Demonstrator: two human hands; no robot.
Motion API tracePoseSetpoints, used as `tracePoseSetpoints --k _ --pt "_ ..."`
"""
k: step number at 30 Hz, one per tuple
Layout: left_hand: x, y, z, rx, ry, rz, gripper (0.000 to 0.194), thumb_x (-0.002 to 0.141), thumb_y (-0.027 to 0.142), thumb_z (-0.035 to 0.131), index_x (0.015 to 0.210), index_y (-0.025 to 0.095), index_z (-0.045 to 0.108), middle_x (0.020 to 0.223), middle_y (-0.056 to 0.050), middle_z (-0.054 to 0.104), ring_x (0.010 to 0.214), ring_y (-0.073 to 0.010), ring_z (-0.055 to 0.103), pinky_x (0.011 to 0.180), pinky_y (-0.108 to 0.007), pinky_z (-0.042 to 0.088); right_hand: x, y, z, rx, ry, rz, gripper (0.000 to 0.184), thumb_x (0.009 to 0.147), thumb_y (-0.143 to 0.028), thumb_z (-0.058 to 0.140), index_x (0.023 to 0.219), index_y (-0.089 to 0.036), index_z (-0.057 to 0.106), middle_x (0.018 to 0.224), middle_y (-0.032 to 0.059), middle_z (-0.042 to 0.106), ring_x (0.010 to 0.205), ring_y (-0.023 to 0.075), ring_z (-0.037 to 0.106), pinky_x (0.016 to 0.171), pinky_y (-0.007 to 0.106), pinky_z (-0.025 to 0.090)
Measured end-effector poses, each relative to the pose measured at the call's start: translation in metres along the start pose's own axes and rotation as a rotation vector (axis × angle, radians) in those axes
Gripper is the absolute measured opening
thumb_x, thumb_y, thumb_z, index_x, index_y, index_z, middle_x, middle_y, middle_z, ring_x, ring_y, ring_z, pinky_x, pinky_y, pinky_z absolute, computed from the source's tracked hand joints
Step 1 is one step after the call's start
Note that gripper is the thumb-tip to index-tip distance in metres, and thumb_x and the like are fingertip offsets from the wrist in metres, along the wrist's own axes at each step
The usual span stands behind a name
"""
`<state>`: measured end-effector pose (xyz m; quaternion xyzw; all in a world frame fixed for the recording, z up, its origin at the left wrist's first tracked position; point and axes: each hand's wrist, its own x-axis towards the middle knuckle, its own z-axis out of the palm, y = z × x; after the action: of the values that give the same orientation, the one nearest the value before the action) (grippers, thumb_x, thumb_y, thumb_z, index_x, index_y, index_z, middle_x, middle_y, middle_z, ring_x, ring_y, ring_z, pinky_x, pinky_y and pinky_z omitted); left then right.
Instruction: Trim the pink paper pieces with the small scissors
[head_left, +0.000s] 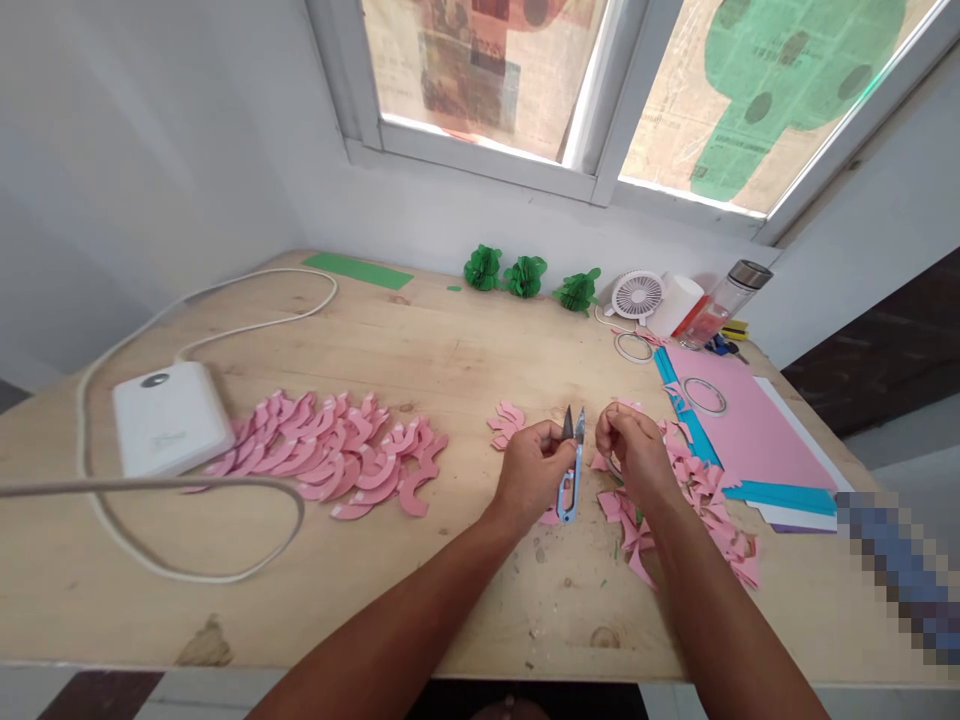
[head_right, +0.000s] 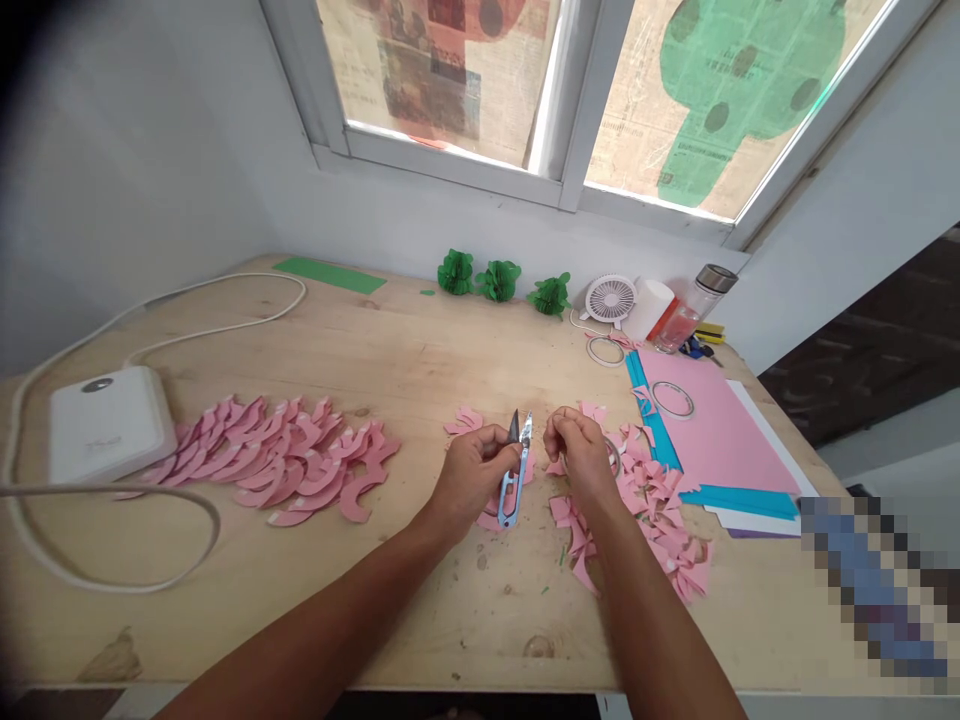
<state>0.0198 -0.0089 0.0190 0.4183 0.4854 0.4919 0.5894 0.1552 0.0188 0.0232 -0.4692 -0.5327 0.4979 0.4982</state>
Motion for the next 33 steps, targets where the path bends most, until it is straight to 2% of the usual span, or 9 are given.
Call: tracePoseSetpoints --k 4,8,12,15,20,25,28,33 --pt "0.000 0.000 0.000 -0.019 0.004 -0.001 0.007 0.066 0.018 0.054 0.059 0.015 0.052 0.045 0.006 0.051 0.035 -0.0066 0.046 0.036 -0.017 0.035 0.000 -0.002 0.002 0.079 -0.026 0.041 0.019 0.075 -0.029 0.053 0.062 -0.017 0.057 0.053 -0.0013 0.054 0.047 0.0088 0.043 0.047 0.022 0.032" --pt "0.000 0.001 0.000 -0.076 0.024 -0.023 0.010 0.066 0.021 0.055 0.058 0.016 0.050 0.044 0.006 0.050 0.033 -0.0071 0.046 0.035 -0.017 0.036 -0.001 -0.005 0.004 0.109 0.040 0.029 0.014 0.070 -0.030 0.064 0.069 -0.016 0.062 0.065 0.0018 0.063 0.053 0.0094 0.046 0.052 0.022 0.035" --pt "0.001 0.004 0.000 -0.119 0.057 -0.044 0.012 0.066 0.021 0.055 0.058 0.016 0.048 0.045 0.007 0.050 0.031 -0.0069 0.044 0.032 -0.018 0.034 -0.001 -0.006 0.001 0.139 0.103 0.011 0.014 0.065 -0.027 0.069 0.069 -0.017 0.061 0.065 0.0008 0.063 0.052 0.0085 0.044 0.051 0.022 0.035" --pt "0.000 0.005 0.000 -0.125 0.048 -0.057 0.010 0.066 0.021 0.055 0.060 0.016 0.049 0.046 0.007 0.050 0.031 -0.0070 0.044 0.030 -0.018 0.033 0.000 -0.006 0.000 0.155 0.121 0.003 0.013 0.067 -0.027 0.068 0.068 -0.017 0.060 0.063 -0.0005 0.061 0.052 0.0078 0.045 0.051 0.021 0.035" --pt "-0.001 0.004 0.001 -0.125 0.026 -0.045 0.010 0.067 0.021 0.056 0.061 0.015 0.051 0.047 0.006 0.052 0.031 -0.0063 0.043 0.031 -0.017 0.032 0.001 -0.002 0.000 0.095 0.050 0.012 0.020 0.076 -0.035 0.059 0.067 -0.017 0.061 0.062 0.0009 0.060 0.055 0.0096 0.048 0.053 0.022 0.036" --pt "0.001 -0.001 0.001 -0.148 -0.009 -0.027 0.011 0.068 0.024 0.057 0.063 0.015 0.053 0.046 0.005 0.052 0.033 -0.0068 0.045 0.033 -0.017 0.033 0.001 0.002 0.001 -0.003 -0.027 -0.015 0.020 0.076 -0.035 0.058 0.067 -0.018 0.065 0.075 0.0036 0.064 0.070 0.0136 0.053 0.063 0.025 0.040" --pt "0.002 -0.006 0.001 -0.138 -0.026 -0.010 0.013 0.067 0.027 0.059 0.064 0.014 0.056 0.047 0.004 0.054 0.035 -0.0075 0.047 0.035 -0.017 0.034 0.000 0.003 0.002 -0.030 -0.056 -0.004 0.019 0.074 -0.034 0.060 0.067 -0.018 0.067 0.073 0.0032 0.065 0.067 0.0132 0.052 0.064 0.025 0.040" --pt "0.002 -0.009 0.001 -0.096 -0.072 0.006 0.020 0.070 0.031 0.058 0.071 0.012 0.063 0.050 0.002 0.057 0.038 -0.0081 0.048 0.037 -0.019 0.036 0.001 0.000 -0.003 -0.104 0.034 -0.001 0.020 0.072 -0.034 0.060 0.066 -0.017 0.068 0.063 0.0017 0.062 0.060 0.0119 0.049 0.059 0.024 0.038"
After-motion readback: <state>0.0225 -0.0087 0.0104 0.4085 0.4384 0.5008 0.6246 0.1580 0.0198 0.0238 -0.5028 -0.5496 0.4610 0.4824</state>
